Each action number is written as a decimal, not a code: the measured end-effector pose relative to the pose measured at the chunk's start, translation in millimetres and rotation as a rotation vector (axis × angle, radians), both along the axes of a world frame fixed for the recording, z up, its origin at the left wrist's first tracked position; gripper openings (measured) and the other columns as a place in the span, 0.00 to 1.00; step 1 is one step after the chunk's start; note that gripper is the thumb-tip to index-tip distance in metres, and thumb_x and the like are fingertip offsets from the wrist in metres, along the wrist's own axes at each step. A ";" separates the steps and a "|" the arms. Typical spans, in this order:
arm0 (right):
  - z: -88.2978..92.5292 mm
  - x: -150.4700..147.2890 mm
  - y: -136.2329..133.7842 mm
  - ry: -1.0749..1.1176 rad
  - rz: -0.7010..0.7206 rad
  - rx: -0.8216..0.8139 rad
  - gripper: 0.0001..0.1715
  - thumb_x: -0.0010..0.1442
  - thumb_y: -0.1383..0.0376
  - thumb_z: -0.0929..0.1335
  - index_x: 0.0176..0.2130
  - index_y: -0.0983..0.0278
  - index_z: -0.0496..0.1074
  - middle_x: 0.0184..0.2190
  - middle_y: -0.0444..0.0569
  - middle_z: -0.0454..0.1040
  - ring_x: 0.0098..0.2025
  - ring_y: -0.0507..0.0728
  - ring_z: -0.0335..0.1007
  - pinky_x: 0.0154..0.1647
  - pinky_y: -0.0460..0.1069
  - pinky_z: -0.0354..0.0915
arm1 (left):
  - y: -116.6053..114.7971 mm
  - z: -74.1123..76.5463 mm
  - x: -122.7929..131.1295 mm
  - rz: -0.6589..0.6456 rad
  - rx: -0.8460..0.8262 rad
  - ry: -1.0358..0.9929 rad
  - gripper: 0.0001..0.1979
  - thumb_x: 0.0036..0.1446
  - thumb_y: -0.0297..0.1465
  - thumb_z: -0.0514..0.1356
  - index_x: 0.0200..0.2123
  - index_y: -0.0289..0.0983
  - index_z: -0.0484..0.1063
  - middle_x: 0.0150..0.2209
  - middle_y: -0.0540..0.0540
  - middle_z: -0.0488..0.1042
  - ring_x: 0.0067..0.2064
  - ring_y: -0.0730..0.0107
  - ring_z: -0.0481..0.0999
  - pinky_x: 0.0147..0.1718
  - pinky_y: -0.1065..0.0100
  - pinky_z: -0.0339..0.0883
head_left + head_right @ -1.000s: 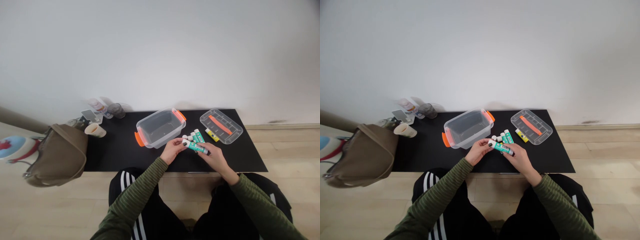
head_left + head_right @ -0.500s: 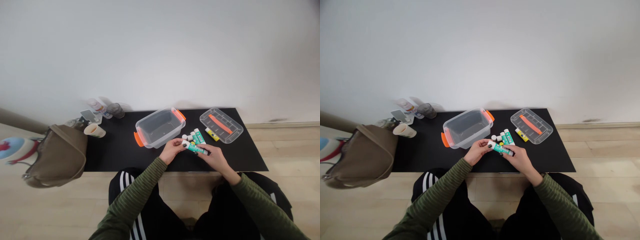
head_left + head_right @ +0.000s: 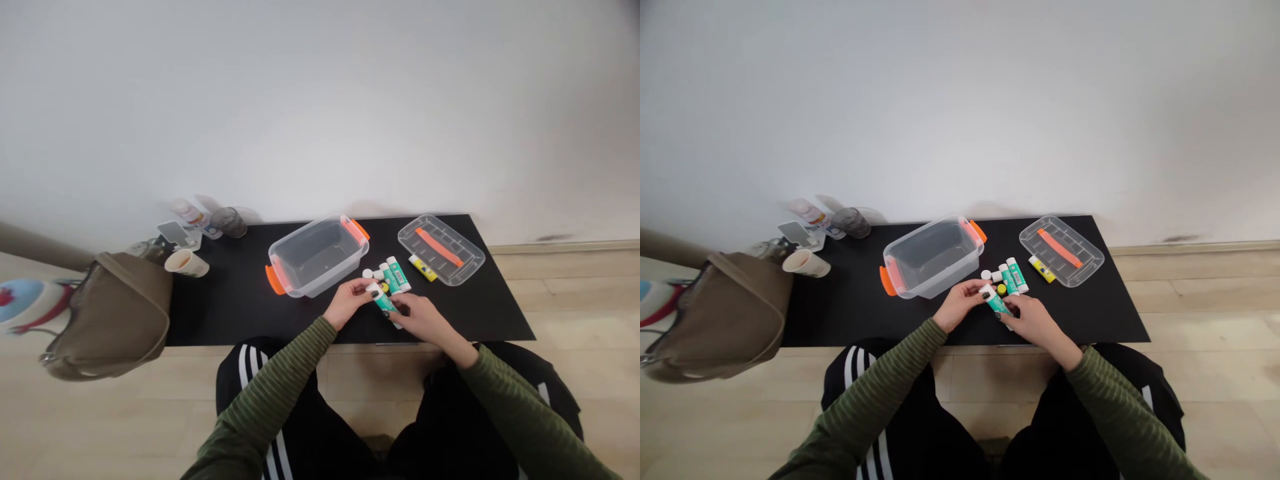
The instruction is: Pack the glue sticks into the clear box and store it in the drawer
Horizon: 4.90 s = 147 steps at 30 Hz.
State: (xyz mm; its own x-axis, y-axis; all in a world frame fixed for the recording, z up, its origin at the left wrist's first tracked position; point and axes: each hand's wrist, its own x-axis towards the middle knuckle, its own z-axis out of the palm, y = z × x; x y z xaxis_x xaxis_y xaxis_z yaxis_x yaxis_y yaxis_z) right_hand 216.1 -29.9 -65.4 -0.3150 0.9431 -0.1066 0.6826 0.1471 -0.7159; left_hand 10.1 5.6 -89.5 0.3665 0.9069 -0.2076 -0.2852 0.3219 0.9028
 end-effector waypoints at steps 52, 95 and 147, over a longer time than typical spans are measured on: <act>-29.8 -2.4 47.4 -0.691 -0.302 0.170 0.17 0.66 0.55 0.63 0.40 0.63 0.74 0.43 0.56 0.72 0.50 0.62 0.66 0.38 0.50 0.63 | -2.0 -10.5 -2.8 -0.146 0.723 1.119 0.12 0.60 0.25 0.55 0.47 0.39 0.68 0.47 0.44 0.73 0.48 0.62 0.74 0.49 0.62 0.68; -6.9 11.3 11.2 0.306 -0.244 0.150 0.19 0.57 0.57 0.70 0.47 0.61 0.75 0.38 0.48 0.79 0.33 0.55 0.73 0.35 0.50 0.70 | 10.1 11.3 -9.6 0.136 -0.216 -0.307 0.10 0.55 0.32 0.67 0.37 0.32 0.74 0.37 0.43 0.80 0.40 0.69 0.80 0.56 0.59 0.69; -17.6 21.8 20.1 -0.244 -0.245 0.325 0.17 0.61 0.56 0.67 0.42 0.65 0.76 0.37 0.53 0.77 0.40 0.59 0.72 0.42 0.50 0.64 | 11.1 -13.9 0.5 0.141 0.474 0.533 0.14 0.62 0.32 0.59 0.50 0.38 0.74 0.51 0.41 0.76 0.53 0.59 0.75 0.57 0.53 0.65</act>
